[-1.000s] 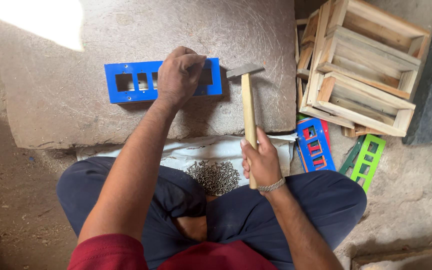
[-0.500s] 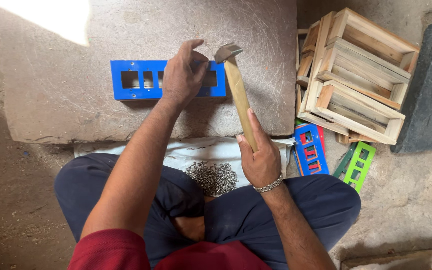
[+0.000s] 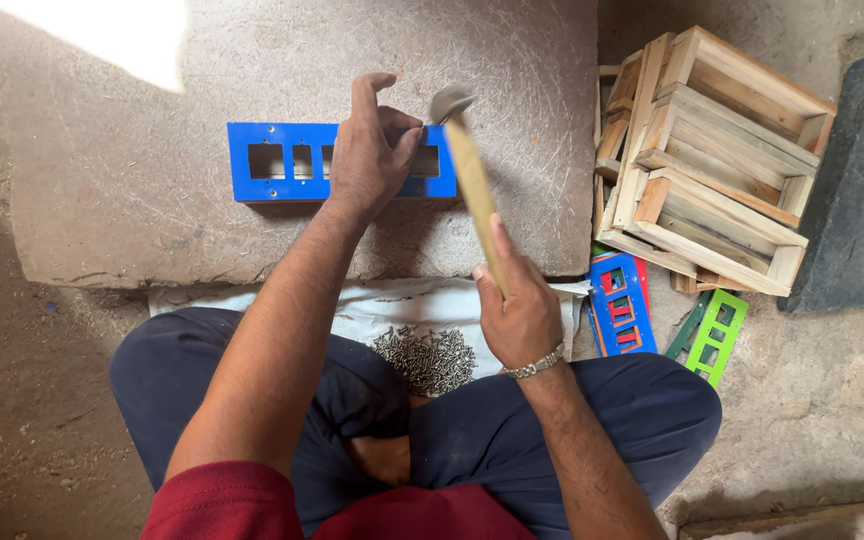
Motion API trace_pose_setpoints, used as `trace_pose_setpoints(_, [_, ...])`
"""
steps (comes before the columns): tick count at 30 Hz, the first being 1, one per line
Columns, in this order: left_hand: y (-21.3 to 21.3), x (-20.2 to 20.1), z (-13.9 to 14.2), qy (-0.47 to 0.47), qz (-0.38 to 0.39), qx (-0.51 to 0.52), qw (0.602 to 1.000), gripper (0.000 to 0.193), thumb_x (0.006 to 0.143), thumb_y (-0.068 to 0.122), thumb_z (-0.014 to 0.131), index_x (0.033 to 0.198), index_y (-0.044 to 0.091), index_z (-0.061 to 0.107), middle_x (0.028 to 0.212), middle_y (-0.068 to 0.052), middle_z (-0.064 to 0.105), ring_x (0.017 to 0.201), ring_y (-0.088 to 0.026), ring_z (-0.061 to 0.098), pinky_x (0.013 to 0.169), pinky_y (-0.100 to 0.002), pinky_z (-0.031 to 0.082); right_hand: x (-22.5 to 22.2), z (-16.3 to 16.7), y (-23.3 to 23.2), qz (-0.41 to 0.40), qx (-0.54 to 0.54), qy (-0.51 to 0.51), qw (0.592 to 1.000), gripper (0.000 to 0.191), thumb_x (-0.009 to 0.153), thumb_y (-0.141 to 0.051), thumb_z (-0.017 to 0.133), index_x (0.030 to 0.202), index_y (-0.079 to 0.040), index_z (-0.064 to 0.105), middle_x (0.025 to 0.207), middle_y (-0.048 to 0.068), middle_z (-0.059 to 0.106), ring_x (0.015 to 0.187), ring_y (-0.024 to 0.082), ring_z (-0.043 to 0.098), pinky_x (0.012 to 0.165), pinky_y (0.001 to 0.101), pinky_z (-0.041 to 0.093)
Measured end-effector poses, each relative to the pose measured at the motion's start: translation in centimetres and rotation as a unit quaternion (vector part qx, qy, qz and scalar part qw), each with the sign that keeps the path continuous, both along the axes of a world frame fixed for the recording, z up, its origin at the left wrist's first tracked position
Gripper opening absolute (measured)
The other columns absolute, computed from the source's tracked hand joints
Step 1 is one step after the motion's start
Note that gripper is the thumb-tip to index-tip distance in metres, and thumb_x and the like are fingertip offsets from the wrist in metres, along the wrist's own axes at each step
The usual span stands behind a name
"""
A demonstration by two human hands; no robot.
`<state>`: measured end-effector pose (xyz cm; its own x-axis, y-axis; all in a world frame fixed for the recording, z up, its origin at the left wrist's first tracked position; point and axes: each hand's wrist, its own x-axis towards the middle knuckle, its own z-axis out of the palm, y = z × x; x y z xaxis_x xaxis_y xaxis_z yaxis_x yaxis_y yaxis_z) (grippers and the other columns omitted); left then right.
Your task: The person sits on the floor and uses a hammer to drive nails into blue and orange plastic jigs to assemble small wooden frames. The person repeatedly picks up nails, positions them in the jig, hammers them, and then removes the completed frame.
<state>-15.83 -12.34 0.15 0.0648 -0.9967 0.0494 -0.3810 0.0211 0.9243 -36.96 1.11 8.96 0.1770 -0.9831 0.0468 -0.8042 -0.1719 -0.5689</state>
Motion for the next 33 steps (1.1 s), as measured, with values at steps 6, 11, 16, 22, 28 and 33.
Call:
trace_pose_setpoints(6, [0.2,0.0,-0.3,0.023,0.009,-0.022,0.999,0.059,0.094,0.005,0.075,0.138,0.008,0.035,0.100,-0.010,0.080,0.095,-0.024,0.080,0.086,-0.036,0.062,-0.2,0.3,0.2,0.007,-0.038,-0.037,0.999,0.064,0.100,-0.012,0.069,0.157,-0.011,0.042,0.135,0.025,0.066,0.121,0.035,0.071,0.097,0.0409,0.061])
trace_pose_setpoints(11, [-0.1,0.1,-0.5,-0.002,0.005,-0.018,1.000,0.060,0.094,0.006,0.075,0.137,0.007,0.034,0.099,-0.009,0.081,0.093,-0.023,0.079,0.086,-0.037,0.061,0.2,0.2,0.0,-0.010,0.029,-0.017,0.999,0.066,0.096,-0.013,0.069,0.157,-0.009,0.041,0.126,0.024,0.068,0.114,0.034,0.071,0.090,0.0389,0.061])
trace_pose_setpoints(16, [-0.3,0.0,-0.6,0.010,0.001,-0.008,1.000,0.059,0.095,0.006,0.074,0.138,0.007,0.033,0.099,-0.010,0.080,0.094,-0.023,0.079,0.086,-0.037,0.063,0.1,1.0,0.1,0.011,-0.019,-0.006,1.000,0.063,0.098,-0.013,0.069,0.156,-0.011,0.044,0.127,0.025,0.070,0.113,0.035,0.072,0.091,0.0414,0.060])
trace_pose_setpoints(22, [-0.2,0.0,-0.6,0.016,0.000,-0.012,1.000,0.060,0.095,0.004,0.073,0.138,0.007,0.033,0.099,-0.010,0.080,0.094,-0.024,0.079,0.088,-0.038,0.063,0.4,0.5,0.1,-0.046,0.072,0.019,0.996,0.065,0.098,-0.018,0.065,0.157,-0.016,0.039,0.121,0.021,0.071,0.102,0.031,0.075,0.082,0.0396,0.062])
trace_pose_setpoints(28, [-0.1,0.1,-0.7,0.010,-0.001,-0.039,0.999,0.068,0.093,0.002,0.074,0.143,0.007,0.028,0.103,-0.012,0.079,0.097,-0.024,0.079,0.088,-0.037,0.063,0.4,0.0,0.4,-0.004,0.032,0.009,0.999,0.064,0.097,-0.014,0.068,0.156,-0.012,0.044,0.129,0.023,0.069,0.116,0.034,0.069,0.092,0.0428,0.058])
trace_pose_setpoints(33, [-0.1,0.1,-0.8,0.018,0.032,-0.034,0.999,0.073,0.089,-0.004,0.061,0.149,0.008,0.021,0.117,-0.018,0.063,0.086,-0.026,0.074,0.080,-0.037,0.064,0.2,3.1,-0.4,0.007,-0.027,-0.056,0.998,0.060,0.100,-0.012,0.067,0.155,-0.005,0.045,0.140,0.025,0.063,0.126,0.032,0.068,0.102,0.0398,0.056])
